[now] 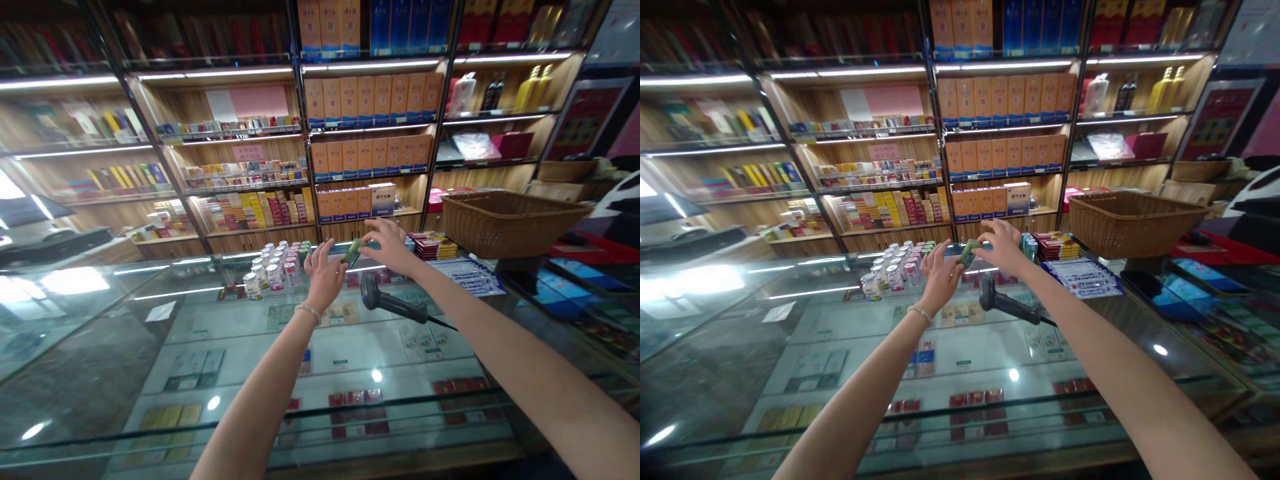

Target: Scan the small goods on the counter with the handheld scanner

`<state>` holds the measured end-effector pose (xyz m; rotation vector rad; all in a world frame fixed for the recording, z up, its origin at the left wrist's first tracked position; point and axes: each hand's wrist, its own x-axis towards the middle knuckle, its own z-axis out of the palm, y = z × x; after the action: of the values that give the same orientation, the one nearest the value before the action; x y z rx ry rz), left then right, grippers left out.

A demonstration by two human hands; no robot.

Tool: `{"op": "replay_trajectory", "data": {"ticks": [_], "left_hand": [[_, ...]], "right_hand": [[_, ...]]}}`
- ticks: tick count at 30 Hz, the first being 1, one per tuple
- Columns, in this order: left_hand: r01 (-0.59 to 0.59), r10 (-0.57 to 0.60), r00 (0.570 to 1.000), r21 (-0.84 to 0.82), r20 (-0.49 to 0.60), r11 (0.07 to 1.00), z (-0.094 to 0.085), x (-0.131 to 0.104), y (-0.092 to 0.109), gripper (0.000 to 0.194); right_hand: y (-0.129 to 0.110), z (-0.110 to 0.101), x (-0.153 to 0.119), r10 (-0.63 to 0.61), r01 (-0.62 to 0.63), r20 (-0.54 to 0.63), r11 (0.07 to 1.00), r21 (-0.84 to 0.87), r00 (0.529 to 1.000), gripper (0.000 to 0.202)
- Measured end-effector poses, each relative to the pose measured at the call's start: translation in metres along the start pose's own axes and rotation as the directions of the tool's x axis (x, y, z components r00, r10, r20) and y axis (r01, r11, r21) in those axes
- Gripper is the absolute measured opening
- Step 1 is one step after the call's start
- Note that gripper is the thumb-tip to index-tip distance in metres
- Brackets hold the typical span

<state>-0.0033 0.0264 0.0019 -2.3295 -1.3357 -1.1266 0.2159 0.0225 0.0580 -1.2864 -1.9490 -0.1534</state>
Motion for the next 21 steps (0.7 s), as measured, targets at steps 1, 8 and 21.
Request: {"op": "replay_trajectory", "data": {"ticks": [1, 8, 21], "left_hand": [[-0.009, 0.009, 1.0, 0.014, 0.016, 1.0, -0.003, 0.0, -0.003, 0.028], [-0.056, 0.048, 0.997, 0.136, 0.061, 0.989, -0.022, -0.022, -0.039, 0.028], [-0.025, 0.016, 0.999, 0.228, 0.043, 0.973, -0.036, -0.047, -0.086, 0.018]], "right_hand": [[-0.003, 0.002, 0.003, -0.008, 0.008, -0.005, 1.0, 0.008, 1.0, 0.025], [-0.033, 0.034, 0.011, -0.043, 0.04, 0.051, 0.998, 0.051, 0.998, 0.033], [-0.062, 0.087, 0.02, -0.034, 0.027, 0.183, 0.999, 0.039, 0.983, 0.022]]}}
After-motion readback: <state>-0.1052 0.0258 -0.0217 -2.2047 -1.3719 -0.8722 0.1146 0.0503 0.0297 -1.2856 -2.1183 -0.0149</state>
